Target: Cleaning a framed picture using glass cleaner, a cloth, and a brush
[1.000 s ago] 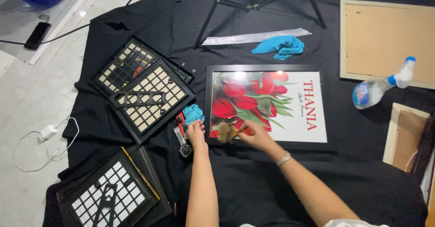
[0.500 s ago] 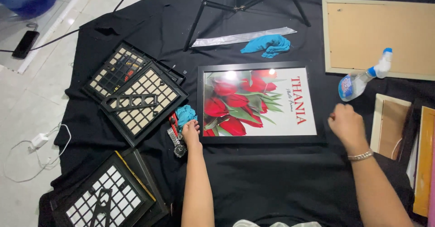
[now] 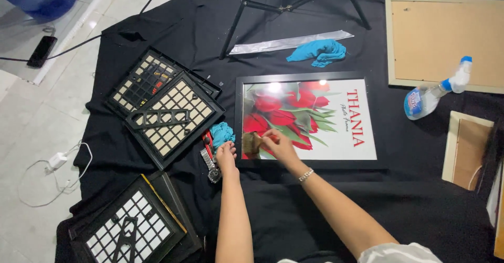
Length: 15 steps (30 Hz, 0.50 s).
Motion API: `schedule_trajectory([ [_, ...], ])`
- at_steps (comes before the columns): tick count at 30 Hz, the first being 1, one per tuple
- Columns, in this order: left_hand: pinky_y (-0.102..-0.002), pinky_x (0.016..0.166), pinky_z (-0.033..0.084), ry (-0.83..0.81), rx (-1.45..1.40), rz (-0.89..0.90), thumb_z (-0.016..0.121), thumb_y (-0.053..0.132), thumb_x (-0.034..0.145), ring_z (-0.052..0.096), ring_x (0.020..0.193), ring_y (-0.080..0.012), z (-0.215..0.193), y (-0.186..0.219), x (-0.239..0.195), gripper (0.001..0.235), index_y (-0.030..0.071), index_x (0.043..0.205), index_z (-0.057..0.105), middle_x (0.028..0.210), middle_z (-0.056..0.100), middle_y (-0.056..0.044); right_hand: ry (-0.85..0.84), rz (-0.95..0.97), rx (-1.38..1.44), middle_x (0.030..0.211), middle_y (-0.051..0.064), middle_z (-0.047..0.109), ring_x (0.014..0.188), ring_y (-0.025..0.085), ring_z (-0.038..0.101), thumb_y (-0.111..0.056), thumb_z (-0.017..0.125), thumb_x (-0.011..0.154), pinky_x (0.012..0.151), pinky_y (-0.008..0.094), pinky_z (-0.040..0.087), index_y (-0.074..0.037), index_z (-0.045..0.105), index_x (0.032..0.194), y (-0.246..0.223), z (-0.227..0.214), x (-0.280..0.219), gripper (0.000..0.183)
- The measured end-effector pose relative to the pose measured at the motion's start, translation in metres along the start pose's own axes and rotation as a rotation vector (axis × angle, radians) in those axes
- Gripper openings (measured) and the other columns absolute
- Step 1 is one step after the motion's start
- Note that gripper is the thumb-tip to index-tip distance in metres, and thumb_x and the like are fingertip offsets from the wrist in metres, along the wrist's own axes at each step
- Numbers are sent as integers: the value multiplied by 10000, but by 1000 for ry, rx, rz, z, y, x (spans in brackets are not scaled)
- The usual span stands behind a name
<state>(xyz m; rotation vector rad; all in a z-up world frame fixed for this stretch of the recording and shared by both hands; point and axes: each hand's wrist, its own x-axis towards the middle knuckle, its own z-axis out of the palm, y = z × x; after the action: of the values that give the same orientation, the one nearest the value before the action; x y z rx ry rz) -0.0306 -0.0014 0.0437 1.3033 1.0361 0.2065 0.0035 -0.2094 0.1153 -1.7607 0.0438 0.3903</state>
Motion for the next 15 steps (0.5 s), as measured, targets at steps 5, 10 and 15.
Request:
schedule_trajectory([
  [5, -230, 706, 522, -23, 5, -10, 557, 237, 953, 690, 841, -91, 4, -8, 10, 233, 142, 1102, 709, 1052, 771, -21, 85, -28, -107, 922, 131, 766, 864, 244, 731, -280, 757, 892, 841, 377, 581, -216, 770, 1017, 22, -83, 2, 141],
  [10, -274, 732, 554, -43, 41, -10, 589, 254, 955, 722, 880, -129, 15, -15, 24, 214, 158, 1092, 721, 1068, 777, -35, 410, 94, -468, 980, 180, 758, 920, 366, 717, -304, 746, 932, 836, 473, 545, -192, 767, 1079, 9, -238, -45, 186],
  [15, -286, 757, 546, -54, 53, 16, 576, 242, 957, 708, 897, -146, 22, 7, 3, 240, 137, 1112, 726, 1085, 768, -65, 590, 66, -841, 934, 176, 751, 930, 393, 728, -282, 666, 1015, 837, 481, 547, -191, 747, 1080, 5, -285, -52, 138],
])
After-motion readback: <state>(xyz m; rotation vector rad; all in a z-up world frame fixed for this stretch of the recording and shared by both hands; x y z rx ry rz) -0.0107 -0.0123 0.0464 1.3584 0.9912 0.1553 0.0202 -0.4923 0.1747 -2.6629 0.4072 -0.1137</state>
